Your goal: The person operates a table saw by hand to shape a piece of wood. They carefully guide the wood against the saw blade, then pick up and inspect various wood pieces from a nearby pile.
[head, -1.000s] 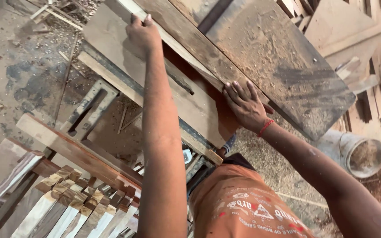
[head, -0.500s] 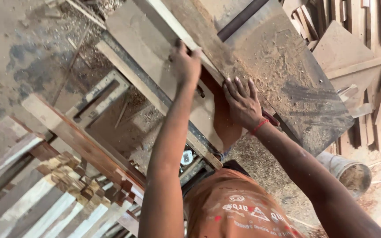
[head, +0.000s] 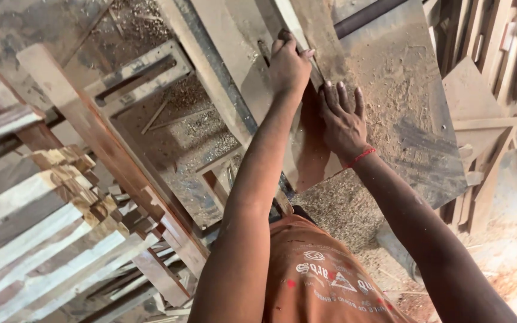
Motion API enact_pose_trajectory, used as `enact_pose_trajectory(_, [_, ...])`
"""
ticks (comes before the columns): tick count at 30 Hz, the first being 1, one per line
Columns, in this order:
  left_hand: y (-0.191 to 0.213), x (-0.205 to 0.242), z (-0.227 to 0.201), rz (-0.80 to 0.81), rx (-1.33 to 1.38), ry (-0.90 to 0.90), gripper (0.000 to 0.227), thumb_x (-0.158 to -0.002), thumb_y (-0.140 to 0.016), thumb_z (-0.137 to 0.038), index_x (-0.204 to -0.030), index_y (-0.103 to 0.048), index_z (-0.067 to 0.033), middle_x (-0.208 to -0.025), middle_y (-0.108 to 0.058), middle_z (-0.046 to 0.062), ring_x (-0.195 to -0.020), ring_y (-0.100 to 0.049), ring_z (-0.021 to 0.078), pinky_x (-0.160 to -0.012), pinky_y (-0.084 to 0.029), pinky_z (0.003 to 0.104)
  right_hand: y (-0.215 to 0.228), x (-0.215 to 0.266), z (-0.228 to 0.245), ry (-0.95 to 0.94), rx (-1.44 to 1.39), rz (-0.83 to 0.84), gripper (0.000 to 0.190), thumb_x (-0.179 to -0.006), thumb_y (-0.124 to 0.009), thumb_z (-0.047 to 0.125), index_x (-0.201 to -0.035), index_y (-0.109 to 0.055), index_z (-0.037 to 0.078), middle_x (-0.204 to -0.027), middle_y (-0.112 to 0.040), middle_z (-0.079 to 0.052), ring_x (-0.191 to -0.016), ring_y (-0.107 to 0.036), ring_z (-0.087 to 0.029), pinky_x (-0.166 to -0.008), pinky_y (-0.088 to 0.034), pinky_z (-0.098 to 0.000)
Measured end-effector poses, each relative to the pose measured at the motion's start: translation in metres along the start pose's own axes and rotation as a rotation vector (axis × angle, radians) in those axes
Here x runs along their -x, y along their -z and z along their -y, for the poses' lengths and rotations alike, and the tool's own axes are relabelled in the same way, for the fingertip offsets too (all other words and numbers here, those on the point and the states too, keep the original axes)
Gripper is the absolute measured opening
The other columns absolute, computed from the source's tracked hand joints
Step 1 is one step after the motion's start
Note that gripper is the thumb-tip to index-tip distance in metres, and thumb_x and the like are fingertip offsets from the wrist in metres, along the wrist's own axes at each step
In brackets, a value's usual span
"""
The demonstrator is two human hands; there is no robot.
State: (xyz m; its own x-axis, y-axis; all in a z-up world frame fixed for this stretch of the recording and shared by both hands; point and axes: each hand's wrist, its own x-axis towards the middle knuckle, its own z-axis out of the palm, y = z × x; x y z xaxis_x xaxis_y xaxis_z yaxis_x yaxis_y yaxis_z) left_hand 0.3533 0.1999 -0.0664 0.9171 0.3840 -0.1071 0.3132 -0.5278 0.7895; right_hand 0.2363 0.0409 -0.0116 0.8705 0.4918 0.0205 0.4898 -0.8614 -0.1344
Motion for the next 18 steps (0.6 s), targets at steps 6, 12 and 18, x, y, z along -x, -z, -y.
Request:
enact_pose_trajectory(6, [0.004,-0.009,-0.002,0.059,-0.009,0.056,0.058,-0.084,-0.08,-0.037,-0.132,-0.064,-0.0095,-0.125,-0.065,0.008,-0.109,-0.07,0.0258,-0.091,-0.059,0.038,0.008,-0.011,0.008,-0.002,0.002,0.044,0.063,-0.097,-0.049,0.003,-0.16,-0.043,0.002,-0.167,-0.041,-0.017,-0.158,-0.03,-0.034,-0.129,-0.004,-0.0543])
enact_pose_trajectory(12, [0.0,-0.018,0.001,0.0,0.019,0.036,0.062,-0.081,-0.081,-0.033,-0.134,-0.061,-0.007,-0.126,-0.063,0.009,-0.109,-0.069,0.0276,-0.089,-0.059,0.038,0.006,-0.028,0.006,0.046,0.095,0.113,0.073,-0.092,-0.047,0.003,-0.164,-0.035,-0.002,-0.172,-0.031,-0.02,-0.162,-0.024,-0.032,-0.131,-0.006,-0.0524])
enact_pose_trajectory(18, [-0.002,-0.022,0.001,0.003,0.039,0.043,0.059,-0.081,-0.082,-0.033,-0.131,-0.063,-0.0075,-0.124,-0.063,0.01,-0.11,-0.068,0.0296,-0.09,-0.059,0.039,-0.015,-0.064,0.001,0.044,-0.047,0.082,0.064,-0.105,-0.046,0.02,-0.163,-0.031,-0.001,-0.171,-0.025,-0.024,-0.161,-0.017,-0.037,-0.128,-0.006,-0.0547])
